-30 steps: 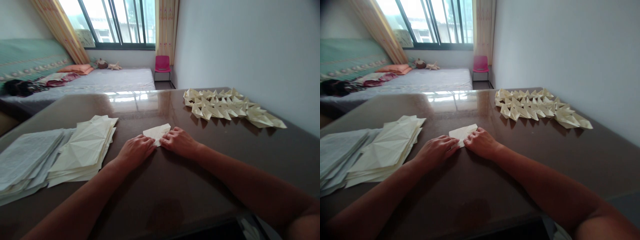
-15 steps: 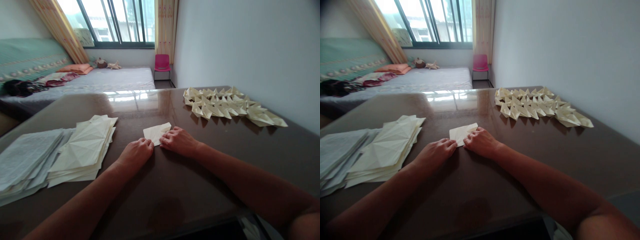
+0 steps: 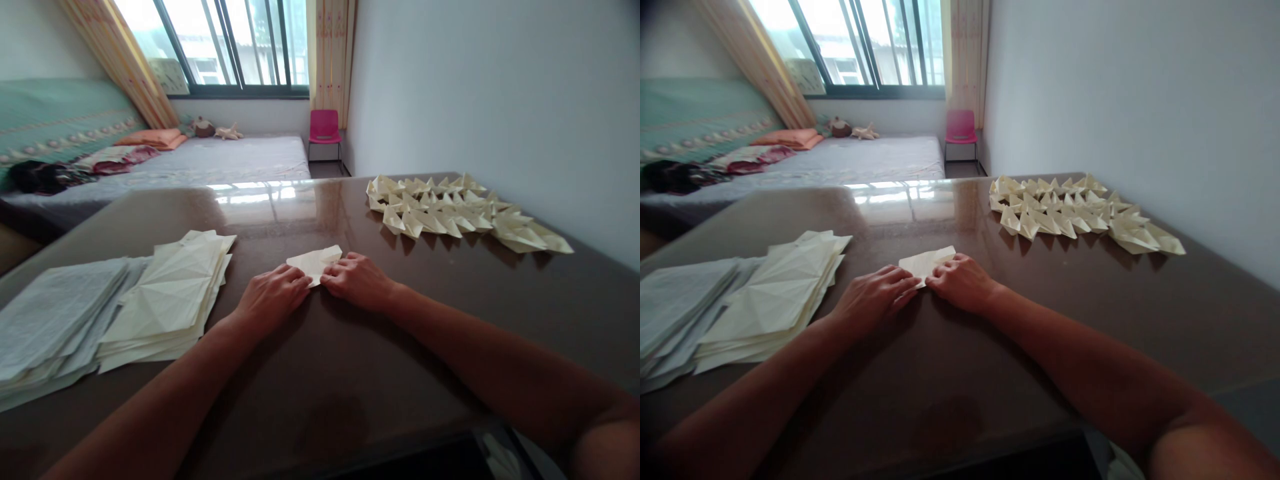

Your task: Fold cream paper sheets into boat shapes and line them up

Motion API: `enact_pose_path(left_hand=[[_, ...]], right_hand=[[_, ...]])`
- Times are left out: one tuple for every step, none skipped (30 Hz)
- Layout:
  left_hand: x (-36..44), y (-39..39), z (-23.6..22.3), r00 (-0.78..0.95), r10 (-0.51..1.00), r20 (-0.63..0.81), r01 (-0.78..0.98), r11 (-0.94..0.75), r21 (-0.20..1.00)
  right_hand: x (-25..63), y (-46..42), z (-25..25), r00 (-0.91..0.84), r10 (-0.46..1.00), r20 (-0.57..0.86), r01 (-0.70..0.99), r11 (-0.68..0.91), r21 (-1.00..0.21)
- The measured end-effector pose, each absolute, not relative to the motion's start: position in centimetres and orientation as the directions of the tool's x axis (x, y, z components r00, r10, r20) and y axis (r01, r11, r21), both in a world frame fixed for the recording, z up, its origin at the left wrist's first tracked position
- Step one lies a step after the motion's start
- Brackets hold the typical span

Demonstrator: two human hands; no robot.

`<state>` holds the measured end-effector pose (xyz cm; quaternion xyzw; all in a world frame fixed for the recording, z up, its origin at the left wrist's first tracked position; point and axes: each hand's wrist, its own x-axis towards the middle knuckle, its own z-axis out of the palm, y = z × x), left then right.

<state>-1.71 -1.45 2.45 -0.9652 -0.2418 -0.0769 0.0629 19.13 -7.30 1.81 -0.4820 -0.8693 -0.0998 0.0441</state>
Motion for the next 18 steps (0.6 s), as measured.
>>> enact_pose_path(left_hand=[[-1.7,-1.7,2.5,0.881,0.434,0.187,0.453,-0.889,-0.067],[-1.6,-1.9,2.5,0.893,0.407,0.189,0.422,-0.905,-0.045],[-1.6,-2.2,2.6,0.906,0.380,0.185,0.390,-0.921,-0.017],[-1.5,-2.5,2.6,0.916,0.359,0.180,0.362,-0.932,0.015],[-1.4,-2.8,2.6,0.920,0.349,0.178,0.345,-0.937,0.050],[-1.4,-3.0,2.5,0.919,0.351,0.177,0.341,-0.936,0.087],[-1.3,-3.1,2.4,0.913,0.367,0.178,0.349,-0.929,0.124],[-1.2,-3.2,2.3,0.902,0.394,0.179,0.368,-0.916,0.160],[-1.1,-3.1,2.1,0.883,0.432,0.182,0.399,-0.896,0.193],[-1.0,-3.0,1.9,0.858,0.479,0.185,0.438,-0.871,0.223],[-1.0,-2.8,1.6,0.828,0.528,0.188,0.480,-0.842,0.248],[-0.9,-2.5,1.4,0.796,0.574,0.191,0.520,-0.811,0.268],[-0.7,-2.3,1.1,0.767,0.612,0.192,0.553,-0.783,0.285],[-0.6,-2.0,0.9,0.744,0.641,0.190,0.577,-0.759,0.300],[-0.4,-1.8,0.8,0.727,0.661,0.187,0.594,-0.742,0.312],[-0.2,-1.6,0.7,0.714,0.676,0.182,0.607,-0.727,0.320],[-0.1,-1.5,0.6,0.701,0.691,0.176,0.622,-0.714,0.322],[0.1,-1.4,0.6,0.687,0.707,0.169,0.640,-0.699,0.319]], right_hand=[[19.6,-7.4,1.9,-0.548,0.820,0.165,0.836,0.538,0.106],[20.0,-7.5,2.0,-0.562,0.812,0.158,0.827,0.557,0.078],[20.5,-7.7,2.1,-0.570,0.807,0.154,0.820,0.570,0.049],[20.9,-7.8,2.3,-0.569,0.808,0.155,0.819,0.573,0.020],[21.3,-7.9,2.4,-0.563,0.811,0.158,0.821,0.571,-0.008],[21.6,-8.1,2.6,-0.554,0.817,0.161,0.823,0.566,-0.038],[21.8,-8.1,2.7,-0.546,0.822,0.161,0.825,0.561,-0.069],[21.9,-8.2,2.8,-0.541,0.825,0.160,0.822,0.559,-0.103],[22.0,-8.2,2.8,-0.538,0.828,0.158,0.818,0.558,-0.140],[22.0,-8.1,2.8,-0.535,0.831,0.156,0.812,0.556,-0.178],[21.9,-8.1,2.7,-0.526,0.836,0.157,0.808,0.549,-0.216],[21.8,-8.0,2.6,-0.511,0.844,0.161,0.805,0.536,-0.253],[21.7,-7.9,2.3,-0.490,0.855,0.166,0.805,0.518,-0.289],[21.5,-7.8,2.1,-0.461,0.871,0.171,0.808,0.492,-0.324],[21.3,-7.6,1.8,-0.422,0.890,0.176,0.815,0.457,-0.356],[21.1,-7.5,1.5,-0.376,0.910,0.178,0.824,0.415,-0.386],[20.9,-7.4,1.3,-0.327,0.928,0.177,0.832,0.371,-0.413],[20.8,-7.3,1.0,-0.280,0.945,0.171,0.838,0.328,-0.437]])
